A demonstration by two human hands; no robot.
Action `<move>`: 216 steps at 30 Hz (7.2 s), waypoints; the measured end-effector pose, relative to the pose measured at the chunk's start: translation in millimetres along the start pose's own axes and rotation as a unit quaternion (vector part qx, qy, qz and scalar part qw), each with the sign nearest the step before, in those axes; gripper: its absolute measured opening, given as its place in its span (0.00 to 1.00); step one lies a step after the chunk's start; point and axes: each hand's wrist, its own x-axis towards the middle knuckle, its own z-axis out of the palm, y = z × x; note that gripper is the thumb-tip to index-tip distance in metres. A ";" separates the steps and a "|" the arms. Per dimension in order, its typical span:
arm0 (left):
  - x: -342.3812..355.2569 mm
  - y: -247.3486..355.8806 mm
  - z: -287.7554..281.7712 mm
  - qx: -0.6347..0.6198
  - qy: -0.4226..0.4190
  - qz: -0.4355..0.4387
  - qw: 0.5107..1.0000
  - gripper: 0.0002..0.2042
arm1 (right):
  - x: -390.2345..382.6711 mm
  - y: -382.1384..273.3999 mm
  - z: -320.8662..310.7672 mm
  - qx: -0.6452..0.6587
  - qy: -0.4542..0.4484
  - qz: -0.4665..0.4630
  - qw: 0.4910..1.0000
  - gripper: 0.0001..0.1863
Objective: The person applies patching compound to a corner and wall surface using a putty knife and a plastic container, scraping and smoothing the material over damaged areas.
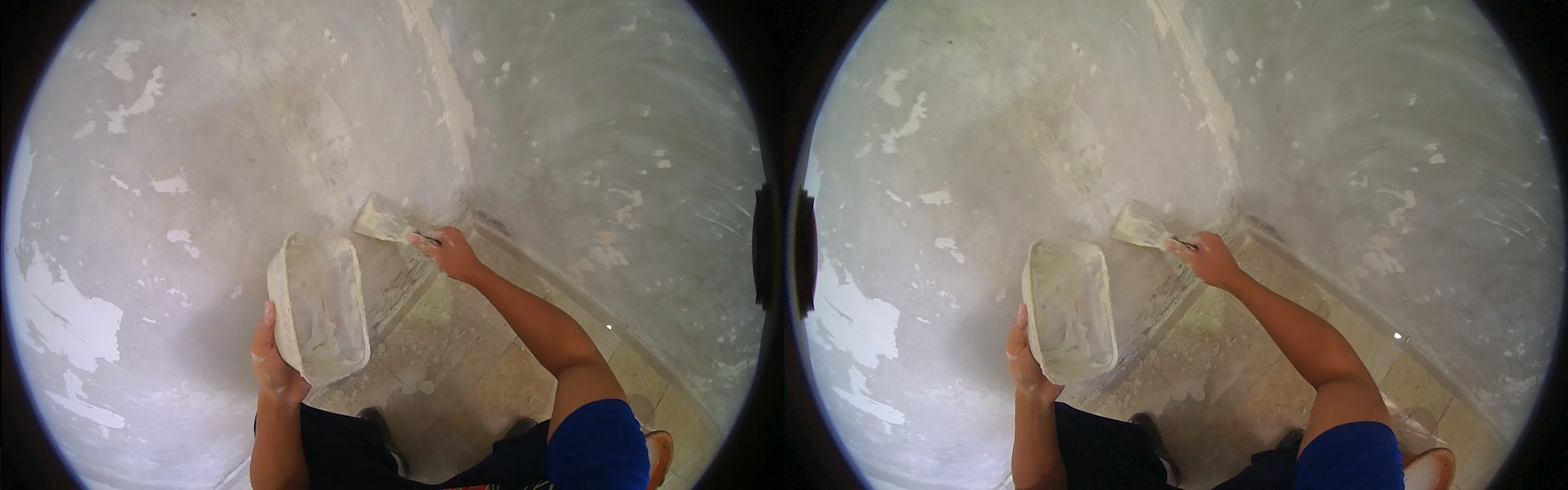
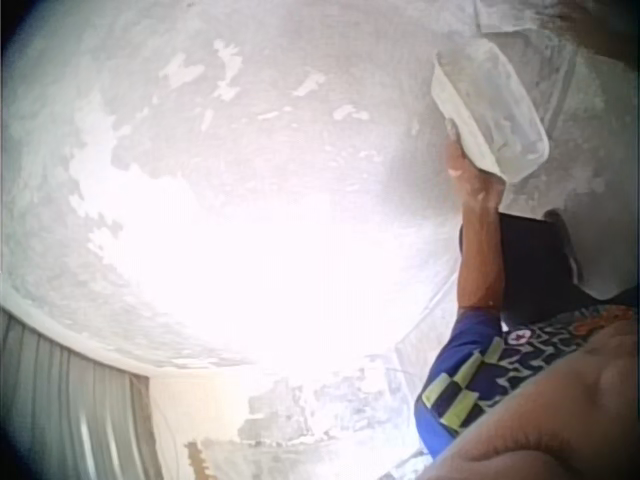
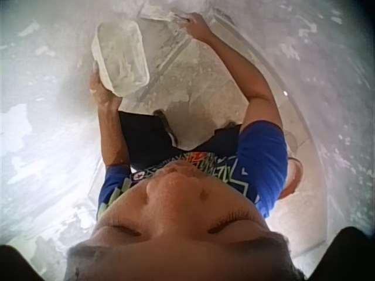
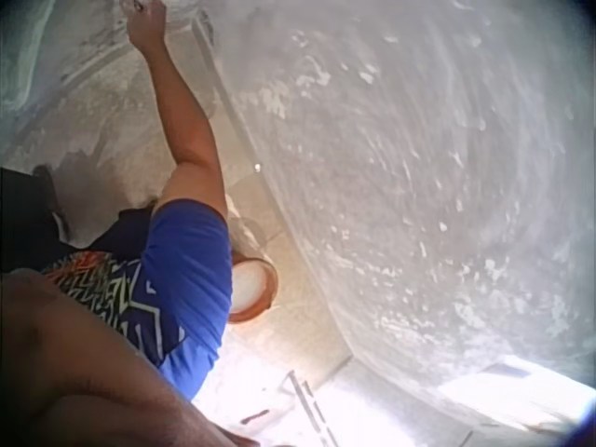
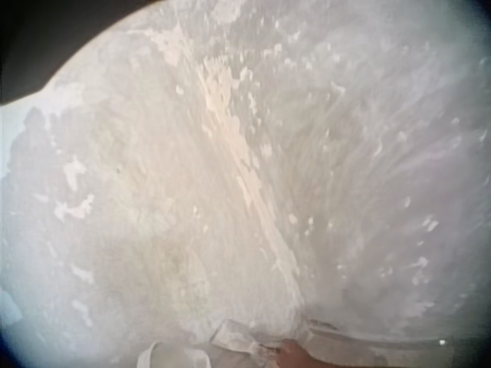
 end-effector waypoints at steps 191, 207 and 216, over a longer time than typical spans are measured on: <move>20.0 -44.0 -7.9 0.032 0.020 0.127 0.991 0.32 | -55.8 -98.9 -9.3 0.508 -0.427 0.225 0.713 0.35; 18.6 -61.6 -10.0 0.096 -0.006 0.106 0.990 0.25 | -50.7 -140.6 -11.7 0.357 -0.287 0.341 0.821 0.35; 13.5 -59.8 -13.3 0.094 -0.020 0.065 0.993 0.28 | -40.1 -126.7 -22.8 0.338 -0.294 0.346 0.824 0.35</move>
